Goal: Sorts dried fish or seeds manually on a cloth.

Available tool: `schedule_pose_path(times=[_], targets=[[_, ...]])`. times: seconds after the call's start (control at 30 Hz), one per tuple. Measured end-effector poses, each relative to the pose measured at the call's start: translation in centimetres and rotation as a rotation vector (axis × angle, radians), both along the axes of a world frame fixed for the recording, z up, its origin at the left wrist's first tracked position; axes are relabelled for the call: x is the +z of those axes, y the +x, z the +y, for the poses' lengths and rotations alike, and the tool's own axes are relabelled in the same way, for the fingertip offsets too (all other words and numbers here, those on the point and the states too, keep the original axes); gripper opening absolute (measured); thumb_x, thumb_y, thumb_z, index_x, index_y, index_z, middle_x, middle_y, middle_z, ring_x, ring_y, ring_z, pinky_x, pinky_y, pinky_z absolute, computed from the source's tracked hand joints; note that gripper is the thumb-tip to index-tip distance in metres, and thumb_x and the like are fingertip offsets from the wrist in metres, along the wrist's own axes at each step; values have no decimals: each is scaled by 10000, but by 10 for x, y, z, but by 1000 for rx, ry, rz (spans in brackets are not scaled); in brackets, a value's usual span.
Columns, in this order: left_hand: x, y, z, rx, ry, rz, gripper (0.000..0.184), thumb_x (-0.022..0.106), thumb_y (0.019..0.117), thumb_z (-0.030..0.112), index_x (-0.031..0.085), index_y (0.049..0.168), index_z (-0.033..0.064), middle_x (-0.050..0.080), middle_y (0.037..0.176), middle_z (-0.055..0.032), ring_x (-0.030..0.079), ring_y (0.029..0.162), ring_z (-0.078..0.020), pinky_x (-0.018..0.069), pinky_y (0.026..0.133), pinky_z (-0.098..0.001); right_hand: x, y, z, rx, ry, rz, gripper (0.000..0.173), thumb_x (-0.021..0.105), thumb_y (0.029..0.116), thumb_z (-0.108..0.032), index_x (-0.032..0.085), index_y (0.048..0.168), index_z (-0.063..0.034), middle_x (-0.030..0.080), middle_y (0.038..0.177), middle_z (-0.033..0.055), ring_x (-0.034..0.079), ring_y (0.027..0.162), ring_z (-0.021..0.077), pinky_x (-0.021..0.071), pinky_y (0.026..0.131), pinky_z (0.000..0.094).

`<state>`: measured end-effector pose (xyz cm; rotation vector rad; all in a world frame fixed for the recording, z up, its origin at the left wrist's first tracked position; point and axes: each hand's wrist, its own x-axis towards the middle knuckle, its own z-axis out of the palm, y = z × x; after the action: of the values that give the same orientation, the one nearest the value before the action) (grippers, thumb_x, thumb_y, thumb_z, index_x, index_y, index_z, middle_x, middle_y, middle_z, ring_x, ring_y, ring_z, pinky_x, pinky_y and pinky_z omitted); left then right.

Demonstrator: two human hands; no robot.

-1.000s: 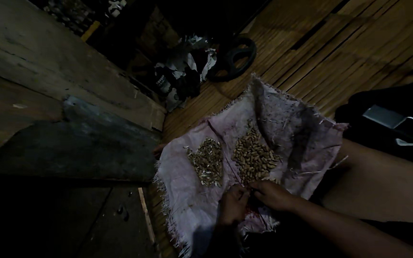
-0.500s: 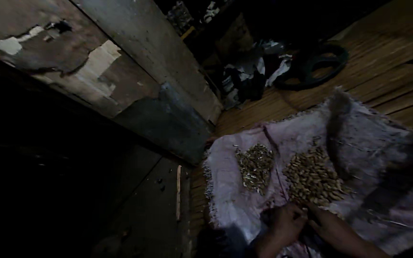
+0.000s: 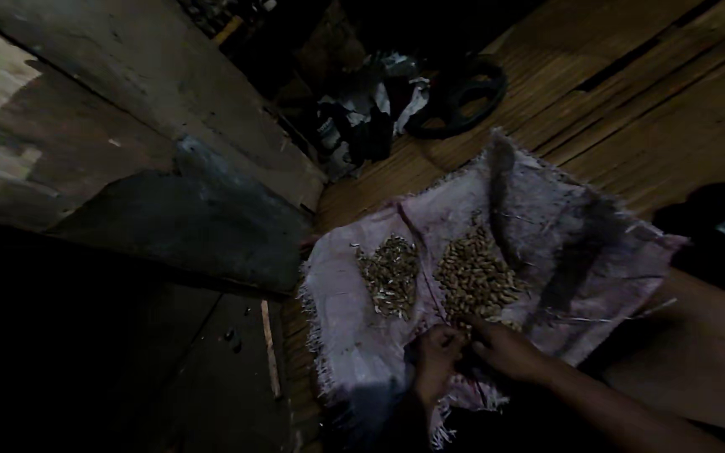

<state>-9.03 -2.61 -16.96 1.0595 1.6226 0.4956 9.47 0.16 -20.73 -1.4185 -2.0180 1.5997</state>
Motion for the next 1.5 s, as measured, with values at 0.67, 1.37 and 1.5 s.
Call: schedule_pose_path(times=[0.67, 1.37, 1.5], targets=[[2, -14, 10, 54, 30, -72, 223, 641, 1016, 161, 652, 1163, -7, 742, 1024, -134, 755, 866, -249, 653, 785, -405, -7, 2, 5, -152, 34, 248, 271, 509, 1032, -228, 733, 1177, -178, 739, 1054, 29, 699, 968, 152, 571, 892, 442], [-4, -21, 10, 67, -40, -92, 188, 573, 1034, 103, 634, 1150, -32, 740, 1005, -169, 759, 837, -290, 659, 776, -438, -14, 0, 3, -84, 159, 235, 281, 530, 1030, -258, 768, 1177, -229, 722, 1225, -30, 658, 1158, 121, 528, 1029, 423], [-4, -23, 11, 79, -40, -113, 184, 542, 1034, 82, 630, 1131, -46, 739, 981, -183, 757, 800, -309, 660, 750, -457, -14, -1, 1, -67, 216, 241, 283, 530, 1032, -273, 766, 1184, -244, 717, 1218, -33, 658, 1145, 119, 539, 1011, 422]])
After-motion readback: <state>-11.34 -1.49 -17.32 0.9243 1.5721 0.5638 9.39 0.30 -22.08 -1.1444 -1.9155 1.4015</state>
